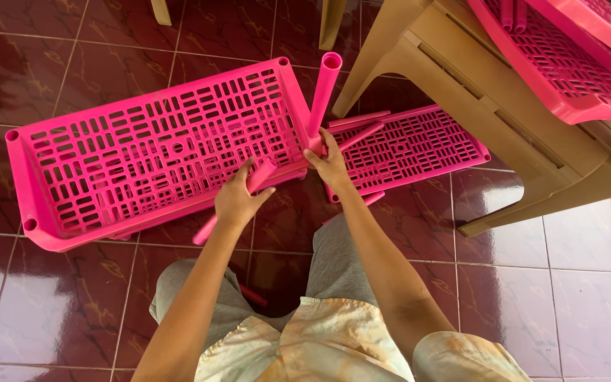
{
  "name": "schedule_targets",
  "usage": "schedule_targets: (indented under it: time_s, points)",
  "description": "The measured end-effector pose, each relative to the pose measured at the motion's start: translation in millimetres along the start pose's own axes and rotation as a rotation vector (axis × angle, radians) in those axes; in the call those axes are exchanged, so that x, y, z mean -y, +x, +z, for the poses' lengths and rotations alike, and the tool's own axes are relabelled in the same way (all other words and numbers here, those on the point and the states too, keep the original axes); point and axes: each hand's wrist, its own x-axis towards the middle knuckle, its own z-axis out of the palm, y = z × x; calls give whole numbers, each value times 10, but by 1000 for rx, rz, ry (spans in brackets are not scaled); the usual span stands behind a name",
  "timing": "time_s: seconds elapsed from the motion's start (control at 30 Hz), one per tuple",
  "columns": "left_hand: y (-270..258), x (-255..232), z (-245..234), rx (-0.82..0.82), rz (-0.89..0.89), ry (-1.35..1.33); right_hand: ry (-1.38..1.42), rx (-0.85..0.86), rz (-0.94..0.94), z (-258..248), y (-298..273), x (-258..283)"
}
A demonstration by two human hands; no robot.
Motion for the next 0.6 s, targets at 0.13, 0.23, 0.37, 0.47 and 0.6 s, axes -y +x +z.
schedule_targets:
  time_s: [0.13, 0.23, 0.37, 0.47, 0.6]
  points:
    - [-204, 158, -9, 43, 31, 272, -13, 4, 170, 27, -115, 75]
    - [-304, 342, -30, -25, 100, 355, -18, 6, 289, 102, -226, 159]
    - [-311, 643, -207, 89, 51, 355, 110, 53, 393, 332, -557, 160]
    - [-261, 847, -365, 57, 15, 338, 169, -22, 365, 654, -881, 70]
    - [-188, 1126, -558, -183, -68, 320, 247, -28, 412, 1195, -1256, -103]
